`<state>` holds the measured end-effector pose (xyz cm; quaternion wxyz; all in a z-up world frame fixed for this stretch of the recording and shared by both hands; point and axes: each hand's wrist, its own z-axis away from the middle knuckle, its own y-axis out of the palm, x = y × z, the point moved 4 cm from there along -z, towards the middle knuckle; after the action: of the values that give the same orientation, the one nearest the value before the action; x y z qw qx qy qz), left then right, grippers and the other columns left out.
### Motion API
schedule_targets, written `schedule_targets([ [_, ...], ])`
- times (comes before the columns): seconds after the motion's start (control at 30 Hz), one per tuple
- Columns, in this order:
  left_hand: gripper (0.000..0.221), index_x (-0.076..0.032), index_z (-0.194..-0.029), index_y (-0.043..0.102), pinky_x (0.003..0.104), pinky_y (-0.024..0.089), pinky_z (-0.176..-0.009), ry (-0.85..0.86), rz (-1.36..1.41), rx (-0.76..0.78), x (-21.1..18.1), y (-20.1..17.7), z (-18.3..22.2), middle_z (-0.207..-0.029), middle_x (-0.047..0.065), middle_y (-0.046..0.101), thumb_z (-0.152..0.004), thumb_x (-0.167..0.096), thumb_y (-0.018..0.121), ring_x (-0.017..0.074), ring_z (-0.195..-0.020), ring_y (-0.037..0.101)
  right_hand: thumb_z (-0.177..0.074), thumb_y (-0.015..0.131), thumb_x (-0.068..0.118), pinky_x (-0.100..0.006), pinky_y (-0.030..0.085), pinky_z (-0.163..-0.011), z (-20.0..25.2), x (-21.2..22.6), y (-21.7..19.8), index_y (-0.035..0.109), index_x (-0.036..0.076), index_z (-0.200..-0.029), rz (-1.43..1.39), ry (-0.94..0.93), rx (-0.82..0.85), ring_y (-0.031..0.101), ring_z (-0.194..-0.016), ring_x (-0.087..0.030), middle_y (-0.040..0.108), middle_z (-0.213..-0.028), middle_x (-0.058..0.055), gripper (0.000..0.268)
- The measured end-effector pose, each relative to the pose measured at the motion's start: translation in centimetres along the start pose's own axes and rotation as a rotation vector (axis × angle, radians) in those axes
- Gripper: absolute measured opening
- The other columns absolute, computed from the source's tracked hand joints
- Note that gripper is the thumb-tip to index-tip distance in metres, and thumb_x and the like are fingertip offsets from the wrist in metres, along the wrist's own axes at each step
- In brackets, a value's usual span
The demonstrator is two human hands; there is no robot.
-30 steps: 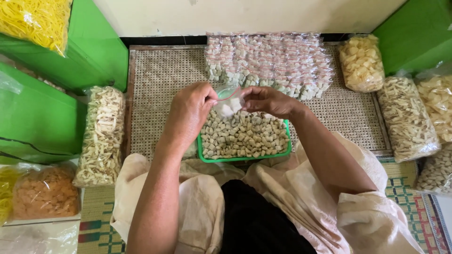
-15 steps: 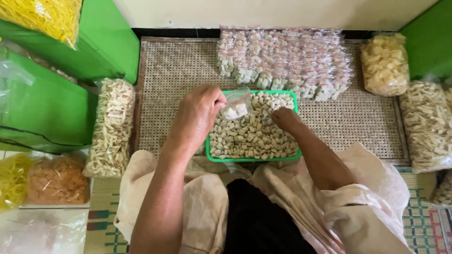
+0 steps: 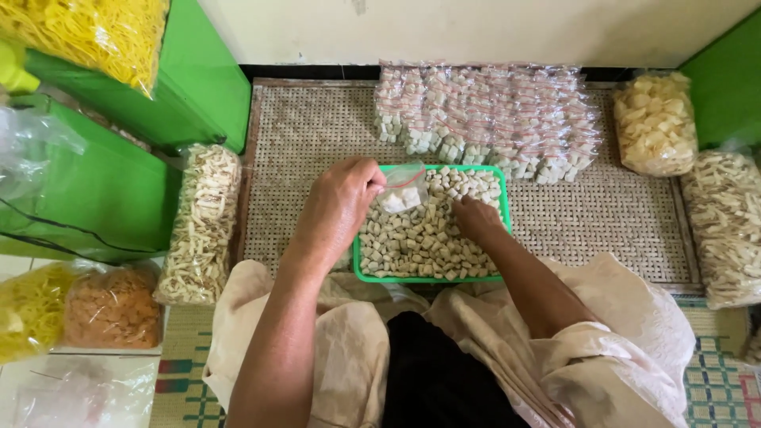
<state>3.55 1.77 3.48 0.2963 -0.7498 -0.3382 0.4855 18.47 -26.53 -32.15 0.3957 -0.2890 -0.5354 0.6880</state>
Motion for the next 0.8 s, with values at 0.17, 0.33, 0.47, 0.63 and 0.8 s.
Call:
schedule_targets([
  [0.17,0.017,-0.011,-0.085,0.059,0.035,0.06,-0.071,-0.027,0.029,0.012,1.8,1.2,0.2,-0.078,0.005,0.065,-0.091,-0.004,0.074,0.0235,-0.078,0.071,-0.093,0.063,0.021,-0.051,0.061,-0.084,2.1,1.3,0.0,0.06,0.014,-0.112,-0.023,-0.05,0.1,0.07,-0.108,-0.034,0.065,-0.114,-0.009,0.021],
  [0.33,0.015,-0.009,-0.087,0.06,0.041,0.06,-0.071,-0.002,0.026,-0.014,1.9,1.3,0.3,-0.077,0.01,0.066,-0.089,-0.005,0.075,0.0301,-0.079,0.072,-0.095,0.067,0.025,-0.049,0.061,-0.087,1.4,1.8,-1.4,0.062,0.017,-0.113,-0.015,-0.038,0.079,0.068,-0.114,-0.029,0.064,-0.12,-0.005,0.021],
  [0.47,0.013,-0.01,-0.088,0.062,0.041,0.06,-0.072,-0.009,0.036,-0.012,2.6,2.1,0.4,-0.078,0.009,0.066,-0.089,-0.008,0.075,0.0299,-0.08,0.072,-0.094,0.067,0.027,-0.048,0.061,-0.086,1.7,1.8,-1.4,0.066,0.019,-0.11,-0.066,-0.035,0.031,0.071,-0.105,-0.03,0.066,-0.11,-0.005,0.018],
  [0.63,0.013,-0.01,-0.088,0.063,0.041,0.06,-0.073,-0.012,0.052,0.008,2.8,2.1,0.5,-0.079,0.008,0.067,-0.088,-0.006,0.075,0.0297,-0.081,0.072,-0.094,0.061,0.038,-0.054,0.058,-0.09,0.2,-0.3,-2.0,0.066,0.017,-0.114,-0.29,0.073,-0.015,0.071,-0.104,-0.038,0.071,-0.107,-0.013,0.029],
  [0.8,0.012,-0.012,-0.089,0.062,0.043,0.06,-0.074,-0.008,0.024,0.015,2.1,2.1,0.4,-0.079,0.01,0.066,-0.087,-0.009,0.074,0.0324,-0.082,0.072,-0.087,0.066,0.055,-0.056,0.054,-0.095,0.9,0.8,-11.3,0.067,0.02,-0.112,-0.511,0.164,-0.212,0.069,-0.105,-0.04,0.075,-0.103,-0.014,0.043],
])
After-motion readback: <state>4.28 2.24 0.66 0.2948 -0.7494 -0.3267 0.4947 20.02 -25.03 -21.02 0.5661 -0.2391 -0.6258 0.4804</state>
